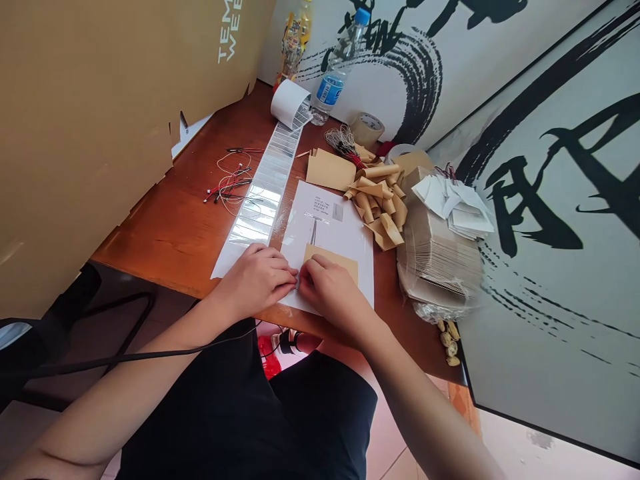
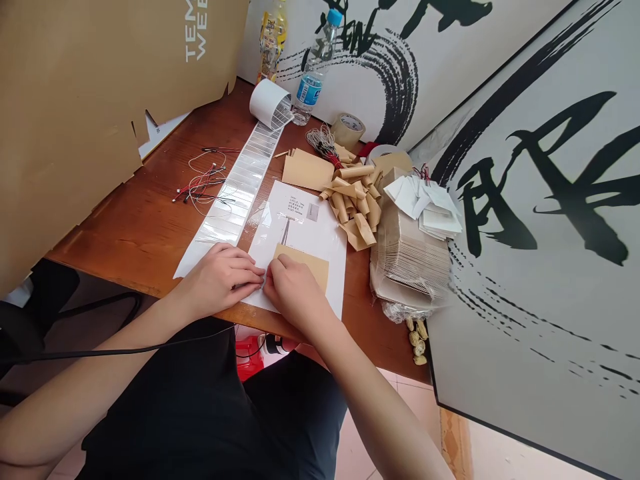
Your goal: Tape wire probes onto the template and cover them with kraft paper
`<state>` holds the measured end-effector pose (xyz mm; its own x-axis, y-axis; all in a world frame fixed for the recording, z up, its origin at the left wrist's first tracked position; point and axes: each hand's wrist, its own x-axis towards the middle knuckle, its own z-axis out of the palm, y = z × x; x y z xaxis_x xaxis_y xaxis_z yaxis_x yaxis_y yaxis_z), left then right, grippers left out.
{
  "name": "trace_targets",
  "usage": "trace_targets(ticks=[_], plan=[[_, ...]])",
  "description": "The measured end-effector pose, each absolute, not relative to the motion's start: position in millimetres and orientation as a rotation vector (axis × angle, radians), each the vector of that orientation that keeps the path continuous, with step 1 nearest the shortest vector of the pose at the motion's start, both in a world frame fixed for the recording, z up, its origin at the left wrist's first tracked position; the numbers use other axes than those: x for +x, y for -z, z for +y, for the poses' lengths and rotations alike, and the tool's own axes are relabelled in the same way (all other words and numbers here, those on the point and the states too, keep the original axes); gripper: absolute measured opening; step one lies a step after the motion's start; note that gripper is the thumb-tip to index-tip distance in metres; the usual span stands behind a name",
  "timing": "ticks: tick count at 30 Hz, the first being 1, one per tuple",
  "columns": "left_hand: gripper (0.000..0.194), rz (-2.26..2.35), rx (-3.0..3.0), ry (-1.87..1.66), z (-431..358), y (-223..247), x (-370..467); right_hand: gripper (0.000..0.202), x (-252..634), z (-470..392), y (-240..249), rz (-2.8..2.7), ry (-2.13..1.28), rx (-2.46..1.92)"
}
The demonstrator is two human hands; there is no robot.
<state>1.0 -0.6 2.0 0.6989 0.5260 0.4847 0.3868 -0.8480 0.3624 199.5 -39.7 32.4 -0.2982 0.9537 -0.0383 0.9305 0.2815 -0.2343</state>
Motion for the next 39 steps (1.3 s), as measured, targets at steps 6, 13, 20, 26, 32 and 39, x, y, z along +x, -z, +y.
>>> trace_targets(ticks=[6, 13, 20, 26, 32, 39], plan=[[0.018, 0.723, 2.671, -0.858, 0, -1, 1, 0.016, 201, -38, -34, -2.408, -0.378, -1.796], [0.019, 0.733, 2.666, -0.858, -1, -3, 1, 0.014, 206, -37, -33, -2.341, -0.489, -1.778], [0.017, 0.734, 2.661, -0.86, -2, -4, 1, 0.014, 212, -35, -26, -2.266, -0.577, -1.756], [0.02, 0.736, 2.671, -0.853, -2, -5, 2, 0.011, 216, -35, -30, -2.238, -0.689, -1.693], [0.016, 0.741, 2.684, -0.86, -3, -6, 2, 0.012, 217, -34, -31, -2.216, -0.729, -1.679], [0.019, 0.732, 2.675, -0.859, -3, -7, 1, 0.009, 213, -37, -30, -2.227, -0.664, -1.691]])
